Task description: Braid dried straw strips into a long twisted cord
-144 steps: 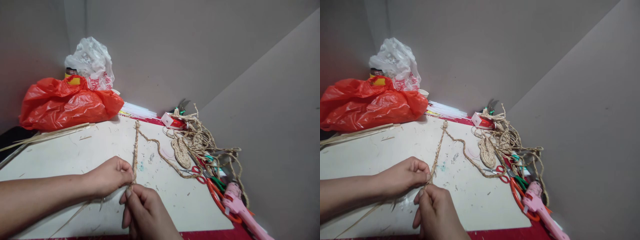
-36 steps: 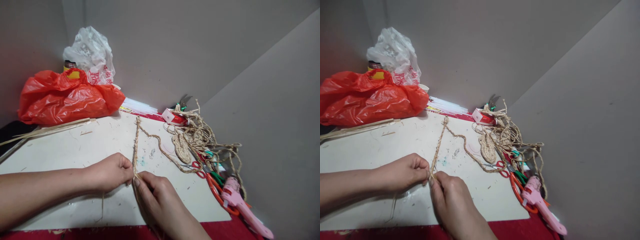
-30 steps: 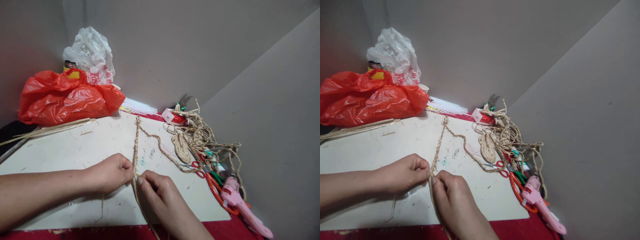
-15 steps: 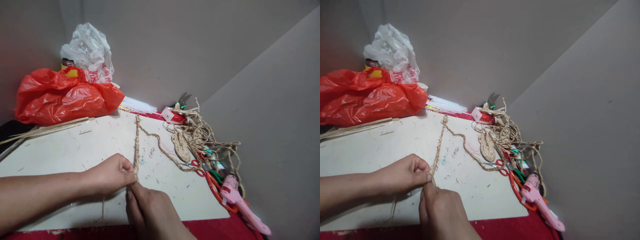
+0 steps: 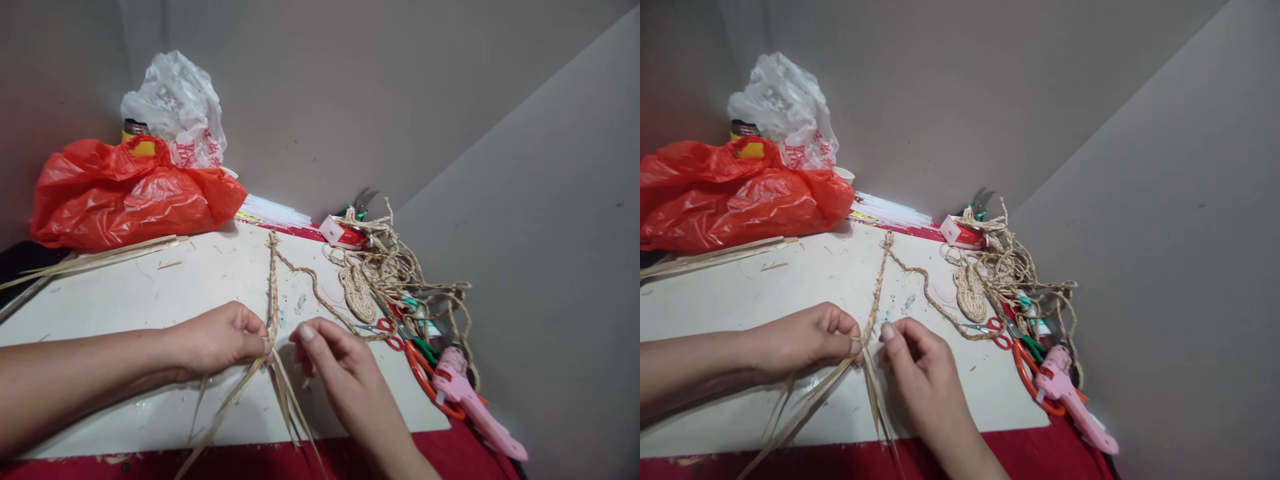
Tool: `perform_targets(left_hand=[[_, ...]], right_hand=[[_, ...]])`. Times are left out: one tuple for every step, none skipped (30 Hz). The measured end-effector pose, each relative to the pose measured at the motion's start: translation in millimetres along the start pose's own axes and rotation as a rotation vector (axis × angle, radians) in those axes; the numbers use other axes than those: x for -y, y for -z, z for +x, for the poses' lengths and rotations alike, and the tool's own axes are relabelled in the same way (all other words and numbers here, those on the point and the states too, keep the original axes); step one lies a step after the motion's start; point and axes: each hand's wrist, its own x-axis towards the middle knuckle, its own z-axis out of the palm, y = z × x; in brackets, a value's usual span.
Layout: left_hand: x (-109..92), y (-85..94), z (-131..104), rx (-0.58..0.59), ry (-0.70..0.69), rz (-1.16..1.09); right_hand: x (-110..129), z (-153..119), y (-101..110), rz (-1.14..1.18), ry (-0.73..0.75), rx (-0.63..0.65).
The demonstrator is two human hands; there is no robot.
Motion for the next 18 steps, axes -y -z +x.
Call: perform_targets(left_hand=[[0,-0.3,0,0.004,0.002,-0.02],[0,-0.5,0,0.015,-0.004,-0.038],[0,-0.6,0,0.036,-0.016,-0.053],[1,-0.5,0,0.062,-0.035,-0.066],[1,-0.2,0,0.084,-0.056,-0.073],[2,0.2,0,0.093,-0.07,-0.071],[3,0.8,0,0.083,-0.075,-0.059],[3,1.5,1,0.062,-0.074,-0.037],[4,2.3,1,0.044,-0.076,-0.006],[4,3.2,1,0.038,-0.082,0.031],[4,4.0,1,0.048,-0.089,0.075],[4,4.8,1,0.065,-0.097,0.123],[3,5.5,1,0.077,-0.102,0.173],[3,6.0,0,0.076,-0.101,0.223],[3,6.3,-1,0.062,-0.096,0.27],[3,6.4,-1,0.043,-0.09,0.31],[2,6.4,-2,0.022,-0.09,0.342],[1,6.4,-4,0.007,-0.091,0.368]], right_hand=[[-1,3,-2,0.031,-0.021,0.038],[-4,6,-6,0.076,-0.053,0.101],[-7,8,-10,0.136,-0.097,0.167],[-11,9,-14,0.2,-0.147,0.236],[-15,10,-17,0.265,-0.2,0.304],[-18,10,-19,0.327,-0.246,0.361],[-21,10,-20,0.376,-0.28,0.405],[-23,11,-20,0.405,-0.295,0.43],[-24,11,-20,0.415,-0.294,0.444],[-25,12,-18,0.408,-0.289,0.453],[-25,13,-16,0.39,-0.285,0.462],[-24,14,-15,0.368,-0.284,0.477],[-24,15,-13,0.352,-0.289,0.493],[-24,16,-12,0.35,-0.295,0.504],[-24,17,-12,0.361,-0.302,0.506],[-24,18,-12,0.381,-0.309,0.501],[-24,18,-13,0.408,-0.312,0.489],[-24,17,-15,0.437,-0.316,0.47]])
